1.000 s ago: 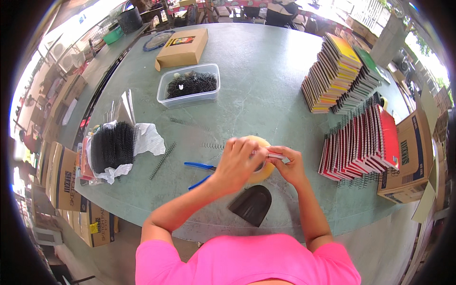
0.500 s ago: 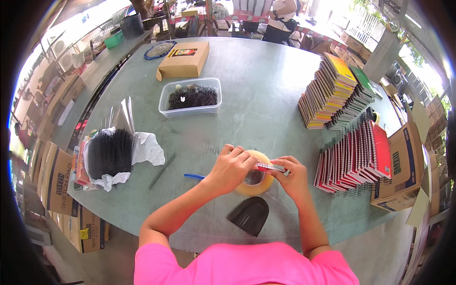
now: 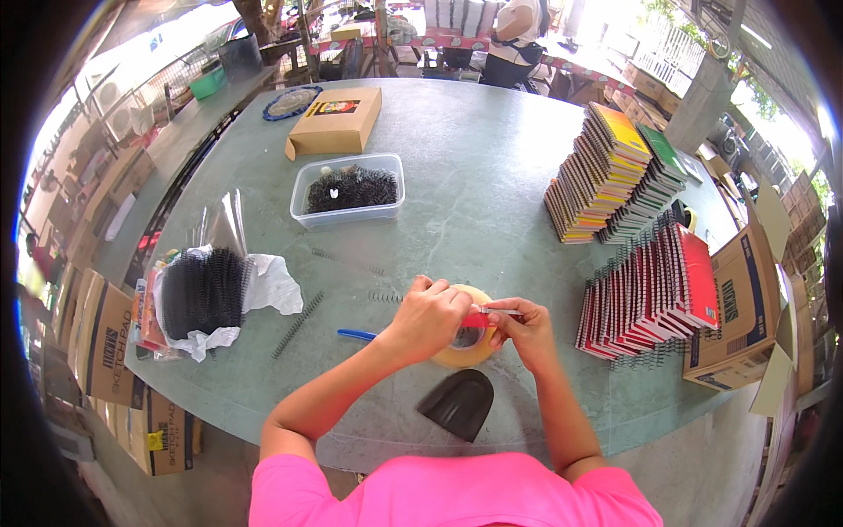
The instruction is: The person threads a metal spiral coil through the pre-punched holes of a notebook cover and pages, using a small piece of dark material to help rotate the coil, and then uses pliers to cut the excess coil from a stack of assembled notebooks.
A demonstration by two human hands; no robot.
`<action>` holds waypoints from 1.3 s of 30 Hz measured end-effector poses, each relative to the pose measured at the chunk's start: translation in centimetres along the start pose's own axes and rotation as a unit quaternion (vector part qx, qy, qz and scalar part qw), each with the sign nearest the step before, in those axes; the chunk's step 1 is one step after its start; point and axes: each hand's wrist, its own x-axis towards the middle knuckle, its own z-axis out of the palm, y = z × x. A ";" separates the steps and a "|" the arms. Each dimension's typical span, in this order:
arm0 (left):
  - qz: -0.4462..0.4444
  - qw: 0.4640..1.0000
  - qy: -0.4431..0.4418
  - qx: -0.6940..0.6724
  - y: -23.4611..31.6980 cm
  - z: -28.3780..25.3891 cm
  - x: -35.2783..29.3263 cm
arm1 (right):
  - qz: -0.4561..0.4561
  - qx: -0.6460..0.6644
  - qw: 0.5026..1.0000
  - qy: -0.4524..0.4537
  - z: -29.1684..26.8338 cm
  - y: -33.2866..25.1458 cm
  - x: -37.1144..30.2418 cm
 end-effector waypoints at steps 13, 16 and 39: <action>0.003 0.998 0.067 -0.014 0.6 0.2 0.8 | -0.044 0.014 0.999 0.022 2.0 0.1 0.3; -0.013 0.999 0.044 0.009 0.6 0.0 0.4 | -0.038 -0.019 0.998 0.054 1.6 0.8 0.7; -0.023 0.999 -0.018 0.036 -0.2 -0.2 1.0 | -0.037 -0.044 0.998 0.025 1.0 0.8 0.7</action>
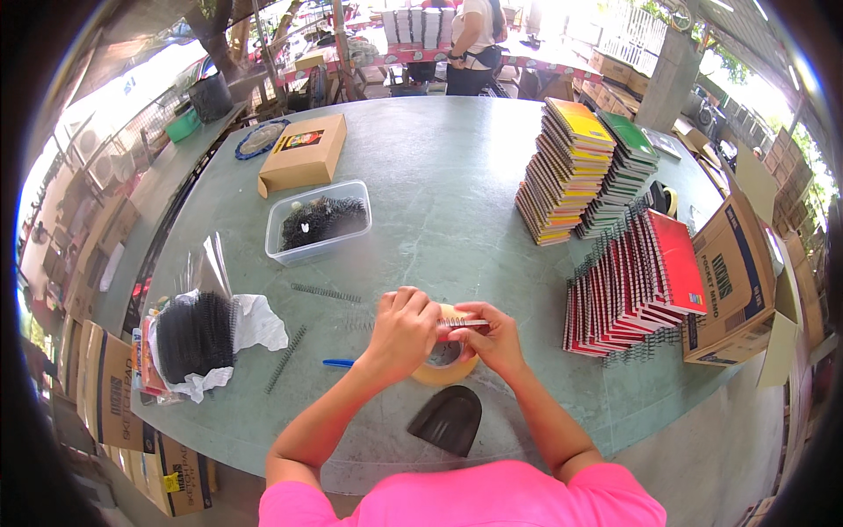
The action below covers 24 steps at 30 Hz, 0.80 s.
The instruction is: The person threads a metal spiral coil through the pre-punched holes of a notebook cover and pages, using a small piece of dark material to help rotate the coil, and then uses pliers to cut the excess coil from a stack of assembled notebooks.
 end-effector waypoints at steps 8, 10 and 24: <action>-0.010 0.999 -0.026 0.023 0.1 -0.6 -0.1 | -0.033 0.018 0.999 0.006 0.4 0.3 -0.2; -0.024 0.999 -0.026 0.011 0.8 -1.0 0.5 | -0.009 0.016 1.000 -0.014 -0.1 0.8 0.0; -0.017 1.000 0.025 -0.008 1.2 -0.5 0.8 | -0.052 0.043 0.997 0.022 0.5 0.0 -0.6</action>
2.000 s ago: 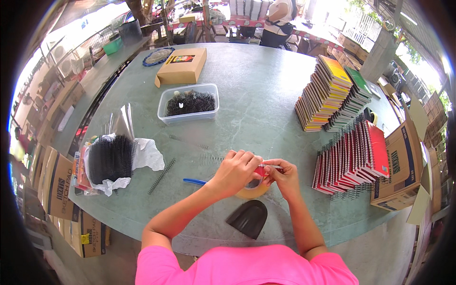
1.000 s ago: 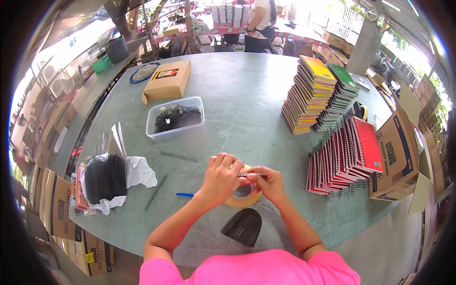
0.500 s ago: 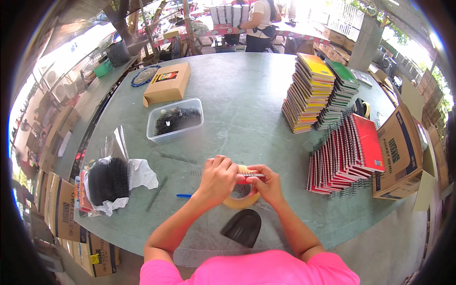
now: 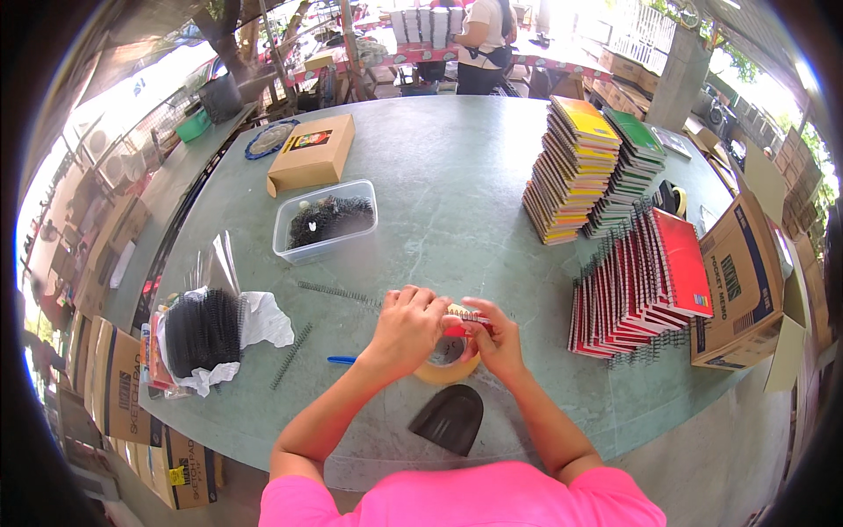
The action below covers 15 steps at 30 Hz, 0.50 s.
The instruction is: The person threads a metal spiral coil through the pre-punched holes of a notebook cover and pages, using a small piece of dark material to help rotate the coil, and then uses pliers to cut the excess coil from a stack of assembled notebooks.
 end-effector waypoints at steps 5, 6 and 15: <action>-0.002 1.000 0.009 -0.017 0.2 0.2 0.2 | 0.021 -0.014 0.998 -0.049 -1.2 1.5 0.3; 0.004 1.000 0.012 -0.010 0.0 0.4 0.1 | 0.015 -0.014 0.999 -0.043 -1.0 1.3 0.3; 0.007 1.000 0.019 -0.011 0.2 0.2 0.3 | 0.027 0.072 0.996 -0.039 -0.9 0.7 0.3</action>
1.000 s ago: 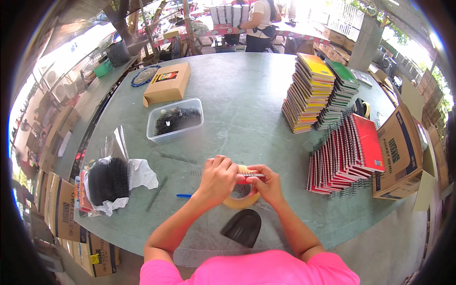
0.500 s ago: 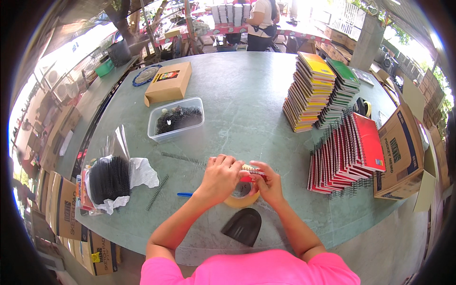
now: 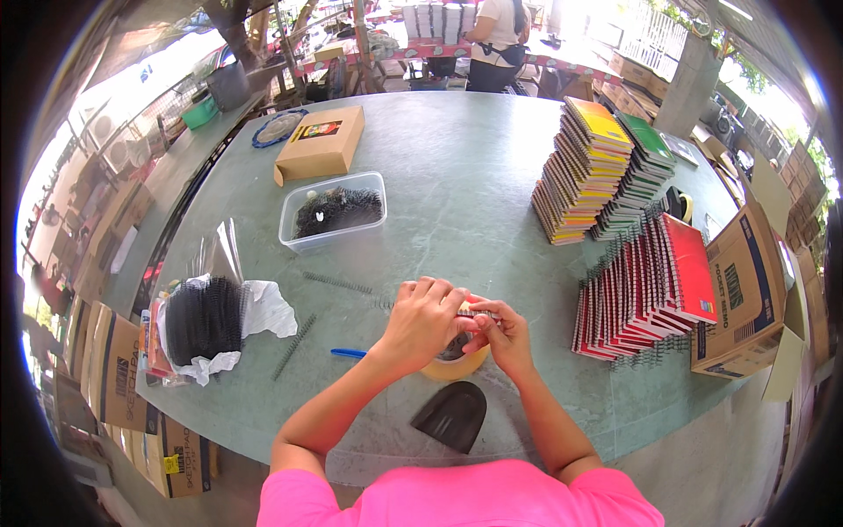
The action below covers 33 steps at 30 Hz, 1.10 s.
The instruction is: The person threads a metal spiral coil through the pre-punched holes of a notebook cover and pages, using a small piece of dark material to help rotate the coil, and then uses pliers to cut the excess coil from a stack of assembled notebooks.
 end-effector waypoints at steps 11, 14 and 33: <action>0.003 0.999 -0.030 0.023 -1.1 1.0 -0.6 | -0.031 0.001 0.999 -0.007 0.1 -0.6 -0.1; -0.033 0.998 -0.059 -0.012 -0.8 0.4 -0.1 | -0.001 -0.003 0.999 0.035 0.6 -0.8 0.2; 0.015 0.988 -0.130 -0.086 0.8 1.7 1.9 | 0.052 -0.040 0.995 0.073 -1.5 0.5 -0.4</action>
